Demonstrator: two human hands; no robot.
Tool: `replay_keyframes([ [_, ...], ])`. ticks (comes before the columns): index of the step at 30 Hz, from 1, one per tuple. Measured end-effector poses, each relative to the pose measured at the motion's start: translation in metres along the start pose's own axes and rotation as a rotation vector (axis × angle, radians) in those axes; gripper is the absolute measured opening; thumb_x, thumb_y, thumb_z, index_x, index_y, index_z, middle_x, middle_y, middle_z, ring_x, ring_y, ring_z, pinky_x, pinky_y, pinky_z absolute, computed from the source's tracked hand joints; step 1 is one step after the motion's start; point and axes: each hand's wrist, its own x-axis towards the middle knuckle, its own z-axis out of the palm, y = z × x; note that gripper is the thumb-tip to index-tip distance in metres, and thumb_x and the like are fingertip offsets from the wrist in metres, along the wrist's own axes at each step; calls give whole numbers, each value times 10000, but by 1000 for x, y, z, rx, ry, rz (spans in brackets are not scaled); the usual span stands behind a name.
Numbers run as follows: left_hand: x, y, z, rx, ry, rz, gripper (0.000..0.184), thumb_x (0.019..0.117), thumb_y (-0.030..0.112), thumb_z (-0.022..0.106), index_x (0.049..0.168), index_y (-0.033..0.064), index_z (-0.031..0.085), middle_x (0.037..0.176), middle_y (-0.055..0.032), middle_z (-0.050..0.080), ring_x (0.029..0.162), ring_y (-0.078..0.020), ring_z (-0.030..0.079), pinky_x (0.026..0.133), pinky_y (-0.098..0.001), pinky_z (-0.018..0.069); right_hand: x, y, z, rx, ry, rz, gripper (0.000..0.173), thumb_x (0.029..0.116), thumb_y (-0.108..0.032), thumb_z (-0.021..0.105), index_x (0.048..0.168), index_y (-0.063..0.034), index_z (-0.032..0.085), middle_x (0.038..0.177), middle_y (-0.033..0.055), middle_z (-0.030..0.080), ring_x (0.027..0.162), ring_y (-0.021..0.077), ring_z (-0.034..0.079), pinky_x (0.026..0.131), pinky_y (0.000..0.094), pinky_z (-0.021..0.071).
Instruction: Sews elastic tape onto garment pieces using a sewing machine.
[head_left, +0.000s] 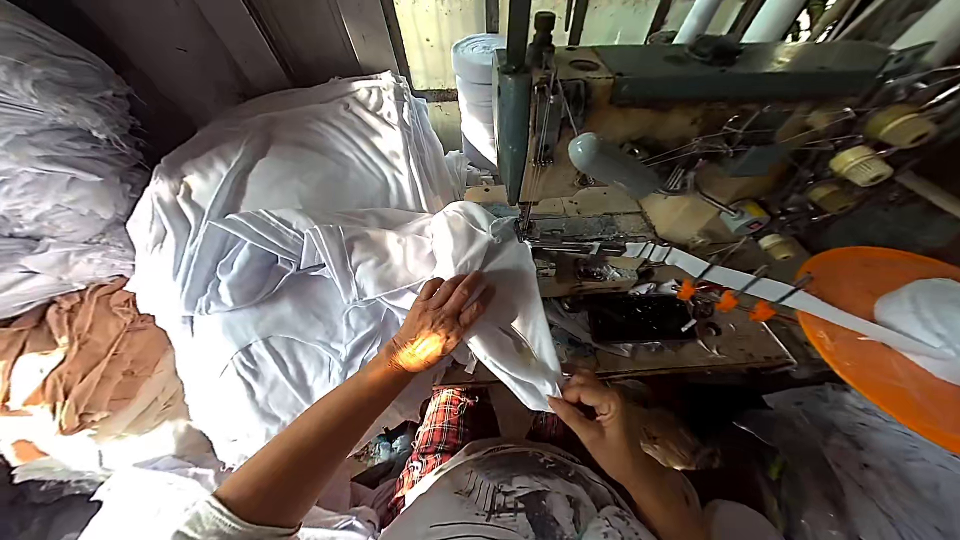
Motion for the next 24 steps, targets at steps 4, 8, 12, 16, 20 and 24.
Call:
replay_keyframes([
  [4, 9, -5, -12, 4, -39, -77, 390, 979, 93, 505, 1333, 86, 668, 1381, -115, 662, 1270, -338, 603, 912, -515, 456, -4, 3, 0, -86, -88, 57, 238, 950, -185, 684, 823, 14, 717, 824, 59, 685, 737, -2, 608, 674, 117, 501],
  [8, 28, -24, -28, -126, -174, -76, 447, 859, 22, 595, 1294, 38, 695, 1375, -126, 666, 1276, -342, 616, 936, -555, 471, 3, 3, 1, -101, -103, 34, 242, 964, -188, 667, 843, 16, 713, 789, 63, 662, 683, -2, 575, 639, 106, 477],
  [12, 44, -35, -31, -145, -260, -85, 452, 864, -32, 547, 1294, 13, 679, 1383, -149, 654, 1281, -339, 620, 961, -563, 473, 16, 2, 4, -208, -57, -38, 259, 987, -190, 636, 843, 17, 698, 767, 71, 633, 679, 35, 570, 645, 126, 480],
  [16, 64, -49, -24, -158, -353, -136, 456, 892, -108, 530, 1324, -26, 650, 1399, -189, 634, 1292, -380, 609, 992, -592, 466, 36, 3, 8, -286, -53, -73, 241, 989, -172, 627, 870, 19, 713, 831, 111, 682, 749, 106, 645, 719, 189, 540],
  [20, 84, -69, -14, -205, -424, -176, 461, 875, -149, 563, 1313, -34, 651, 1400, -205, 627, 1307, -402, 592, 1006, -614, 455, 60, 7, 14, -327, -49, -82, 246, 998, -165, 612, 871, 23, 707, 827, 126, 673, 757, 144, 645, 718, 230, 543],
  [24, 94, -96, 0, -232, -417, -174, 508, 816, -171, 621, 1298, -19, 668, 1371, -203, 645, 1277, -416, 606, 1021, -616, 451, 88, 13, 19, -313, -39, -88, 251, 1002, -167, 609, 877, 31, 699, 822, 126, 665, 729, 132, 629, 695, 228, 534],
])
